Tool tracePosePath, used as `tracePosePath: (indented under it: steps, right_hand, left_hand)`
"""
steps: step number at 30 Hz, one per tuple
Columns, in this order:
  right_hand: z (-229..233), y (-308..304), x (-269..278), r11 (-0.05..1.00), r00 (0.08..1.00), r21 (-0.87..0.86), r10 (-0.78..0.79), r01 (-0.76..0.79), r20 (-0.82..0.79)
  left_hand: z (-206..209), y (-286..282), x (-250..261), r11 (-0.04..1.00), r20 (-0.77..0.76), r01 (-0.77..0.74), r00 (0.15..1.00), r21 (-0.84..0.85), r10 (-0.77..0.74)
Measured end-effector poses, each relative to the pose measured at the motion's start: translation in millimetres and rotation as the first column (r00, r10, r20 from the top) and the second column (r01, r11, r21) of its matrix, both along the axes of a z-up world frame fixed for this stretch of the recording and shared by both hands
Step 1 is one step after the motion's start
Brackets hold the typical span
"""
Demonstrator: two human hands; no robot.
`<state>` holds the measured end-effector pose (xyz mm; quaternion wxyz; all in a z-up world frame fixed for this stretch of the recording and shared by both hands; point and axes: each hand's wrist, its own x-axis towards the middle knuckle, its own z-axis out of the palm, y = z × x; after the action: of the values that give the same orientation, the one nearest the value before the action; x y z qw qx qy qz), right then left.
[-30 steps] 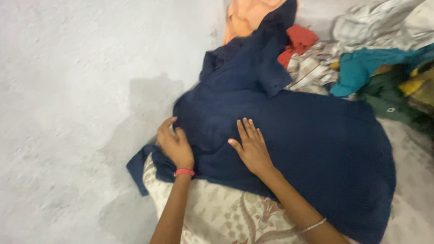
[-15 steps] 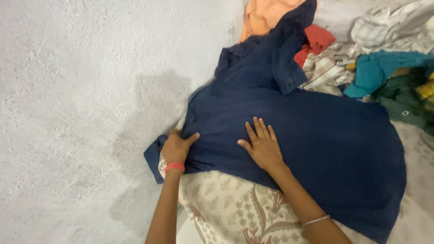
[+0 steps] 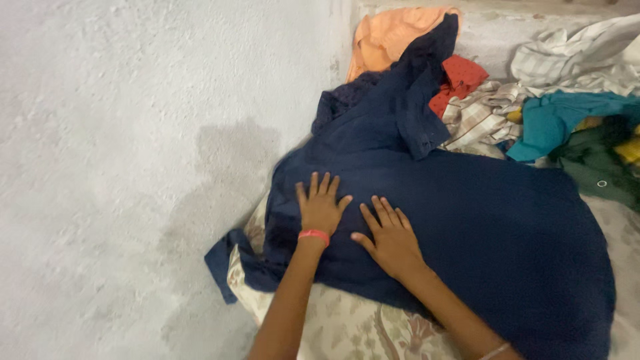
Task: The person folds a navy blue shirt by smoothing it out and bringing the sides and sleeves inward, then places it into a suitcase alongside other packed clothes.
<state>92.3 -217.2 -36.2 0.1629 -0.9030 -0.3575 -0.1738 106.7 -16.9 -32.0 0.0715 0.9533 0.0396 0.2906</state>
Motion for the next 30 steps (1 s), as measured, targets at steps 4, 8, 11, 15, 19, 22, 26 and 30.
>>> tracePosePath:
  steps: [4,8,11,15,19,22,26,30]
  right_hand:
    - [8.8,-9.8,0.9,0.999,0.999,-0.026,0.035,-0.036,-0.028]
    - [20.3,-9.7,8.2,0.998,0.994,0.004,0.067,-0.067,-0.092]
    - [24.7,-2.8,45.8,0.97,0.899,0.18,-0.071,0.163,-0.432]
    - [8.4,13.2,116.4,0.958,0.995,0.284,-0.013,0.041,-0.101]
    - [-15.6,16.9,159.9,0.98,0.996,0.182,-0.077,0.084,-0.044]
    - [-20.2,6.9,170.7,0.993,0.997,0.088,-0.077,0.075,0.014]
    - [-15.7,-16.0,174.2,0.995,0.995,0.043,-0.096,0.095,0.017]
    - [-10.1,-50.6,185.9,0.985,0.987,-0.058,-0.161,0.162,0.029]
  left_hand:
    - [-6.6,15.1,-11.1,0.996,0.032,-0.093,0.995,-0.02,0.093]
    - [4.7,20.6,-3.2,0.988,-0.006,-0.086,0.996,0.129,0.087]
    - [11.1,17.2,38.9,0.939,0.055,0.091,0.992,0.331,-0.116]
    - [10.1,-13.7,102.3,0.88,0.033,0.279,0.948,0.385,-0.315]
    - [6.4,-19.8,142.7,0.882,-0.167,0.371,0.927,0.289,-0.335]
    - [-1.6,-17.3,154.7,0.931,0.001,0.365,0.931,0.008,-0.365]
    - [-11.8,-12.4,151.9,0.936,0.092,0.337,0.94,-0.104,-0.329]
    - [-6.9,-17.5,151.3,0.977,-0.032,0.212,0.976,-0.029,-0.213]
